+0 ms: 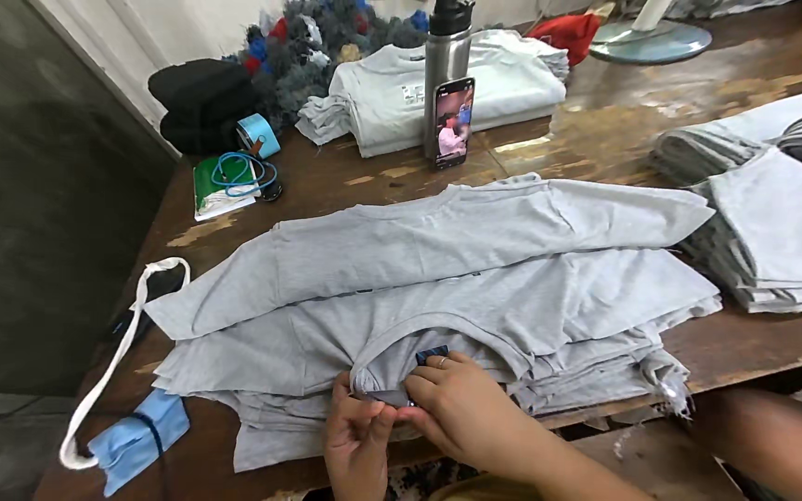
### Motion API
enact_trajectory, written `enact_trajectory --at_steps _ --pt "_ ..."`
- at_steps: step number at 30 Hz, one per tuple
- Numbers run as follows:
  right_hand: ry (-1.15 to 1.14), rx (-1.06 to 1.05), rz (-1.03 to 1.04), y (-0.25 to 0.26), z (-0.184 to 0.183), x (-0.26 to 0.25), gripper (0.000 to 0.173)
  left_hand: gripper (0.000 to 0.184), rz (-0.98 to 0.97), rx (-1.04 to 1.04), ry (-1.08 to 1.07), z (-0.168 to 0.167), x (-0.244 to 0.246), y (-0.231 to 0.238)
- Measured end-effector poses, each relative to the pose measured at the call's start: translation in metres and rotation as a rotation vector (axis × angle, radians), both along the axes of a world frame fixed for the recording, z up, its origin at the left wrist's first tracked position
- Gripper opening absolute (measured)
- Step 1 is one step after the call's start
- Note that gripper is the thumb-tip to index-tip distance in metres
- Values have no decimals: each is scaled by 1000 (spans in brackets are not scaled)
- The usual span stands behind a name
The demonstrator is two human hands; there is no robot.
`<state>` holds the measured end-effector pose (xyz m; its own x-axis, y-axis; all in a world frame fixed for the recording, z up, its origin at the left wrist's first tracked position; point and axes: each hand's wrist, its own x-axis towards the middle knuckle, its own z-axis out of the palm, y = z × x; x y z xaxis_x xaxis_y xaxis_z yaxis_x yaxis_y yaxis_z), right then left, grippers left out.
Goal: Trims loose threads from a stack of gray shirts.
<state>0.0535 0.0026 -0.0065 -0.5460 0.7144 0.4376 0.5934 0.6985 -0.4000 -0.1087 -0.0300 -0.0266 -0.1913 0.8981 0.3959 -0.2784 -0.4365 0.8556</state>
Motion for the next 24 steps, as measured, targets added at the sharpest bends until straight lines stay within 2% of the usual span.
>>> enact_trajectory --at_steps 2,4,7,9,11,13,15,16,19,22,24 --pt "140 -79 34 0 4 3 52 9 51 -31 25 4 0 -1" --pt "367 -204 94 0 8 2 47 7 127 -46 154 10 0 -5" --pt "687 -397 283 2 3 -5 47 9 281 61 509 22 -7 -14" --pt "846 -492 398 3 -1 -12 41 4 296 177 739 37 -18 -21" --pt "966 -546 417 3 -4 -16 25 4 89 200 865 58 -28 -33" --pt "1074 -604 323 4 -6 -18 12 17 -224 69 1029 77 -40 -44" --pt "1147 -665 251 7 -7 -16 17 32 -480 -97 1228 89 -49 -45" --pt "1172 -683 240 8 -9 -16 19 34 -478 -128 1287 89 -51 -44" --pt "1208 -703 231 8 -12 -14 20 35 -152 -109 1372 85 -42 -34" --pt "1200 -713 236 9 -12 -14 18 62 102 -118 1398 73 -26 -17" --pt "1198 -706 250 8 -12 -14 16 70 219 -82 1412 60 -14 -6"
